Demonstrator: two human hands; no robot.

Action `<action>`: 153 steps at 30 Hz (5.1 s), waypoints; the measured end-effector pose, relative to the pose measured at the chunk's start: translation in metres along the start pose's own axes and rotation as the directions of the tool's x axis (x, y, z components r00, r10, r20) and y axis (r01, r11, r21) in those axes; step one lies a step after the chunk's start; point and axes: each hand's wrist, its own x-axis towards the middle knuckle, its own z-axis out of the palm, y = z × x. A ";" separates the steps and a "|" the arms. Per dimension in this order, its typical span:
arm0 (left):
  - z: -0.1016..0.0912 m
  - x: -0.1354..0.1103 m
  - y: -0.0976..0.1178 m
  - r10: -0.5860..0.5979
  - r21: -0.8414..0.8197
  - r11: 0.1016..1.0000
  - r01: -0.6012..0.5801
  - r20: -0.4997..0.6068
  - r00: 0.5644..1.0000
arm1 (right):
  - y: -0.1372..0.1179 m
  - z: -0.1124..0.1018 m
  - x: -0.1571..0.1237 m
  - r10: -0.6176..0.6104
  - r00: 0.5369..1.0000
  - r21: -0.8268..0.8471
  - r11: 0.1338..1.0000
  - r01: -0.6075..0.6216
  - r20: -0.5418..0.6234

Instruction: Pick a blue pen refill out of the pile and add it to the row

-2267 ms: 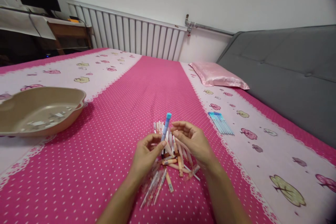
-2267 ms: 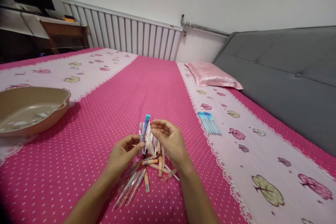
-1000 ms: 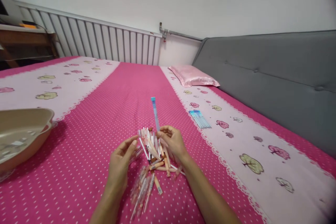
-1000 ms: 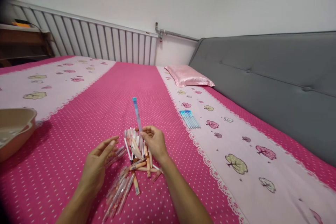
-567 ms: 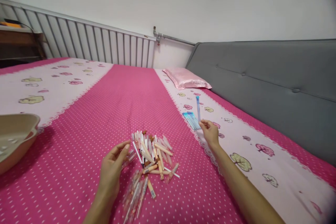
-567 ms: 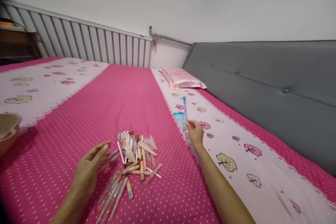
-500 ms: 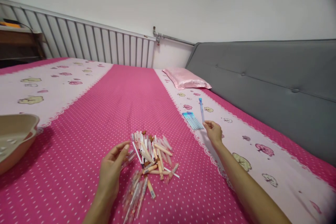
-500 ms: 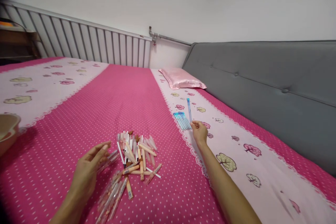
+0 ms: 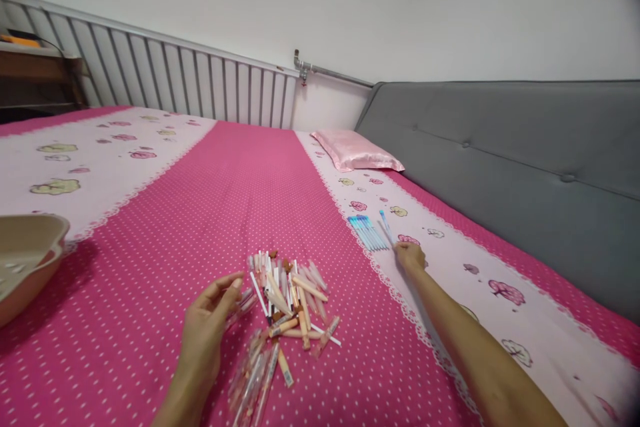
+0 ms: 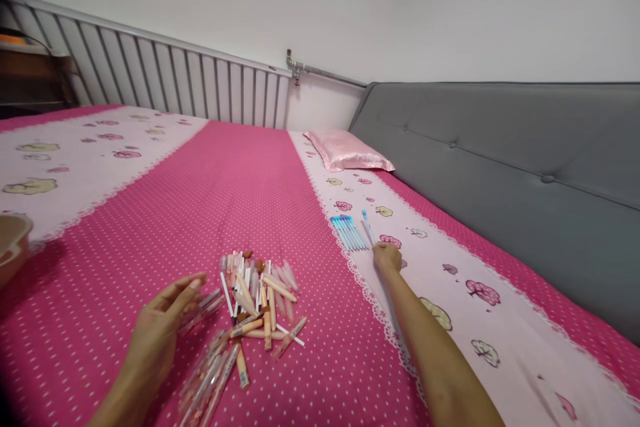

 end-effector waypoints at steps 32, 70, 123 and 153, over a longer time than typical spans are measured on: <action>-0.004 0.005 -0.008 -0.005 0.011 1.000 0.005 -0.005 1.000 | -0.005 0.008 0.014 0.052 0.950 -0.260 0.965 0.031 0.308; -0.172 -0.138 -0.022 0.375 0.968 -0.144 -0.204 0.245 0.894 | 0.158 -0.202 -0.213 0.169 0.967 -0.474 0.878 -0.062 0.188; -0.187 -0.060 -0.002 0.283 0.958 -0.213 -0.192 0.248 0.926 | 0.106 -0.135 -0.163 0.047 0.998 -0.523 0.852 -0.018 0.042; -0.186 -0.067 0.001 0.378 0.969 -0.153 -0.193 0.238 0.895 | 0.104 -0.140 -0.165 0.059 0.997 -0.541 0.841 -0.023 0.048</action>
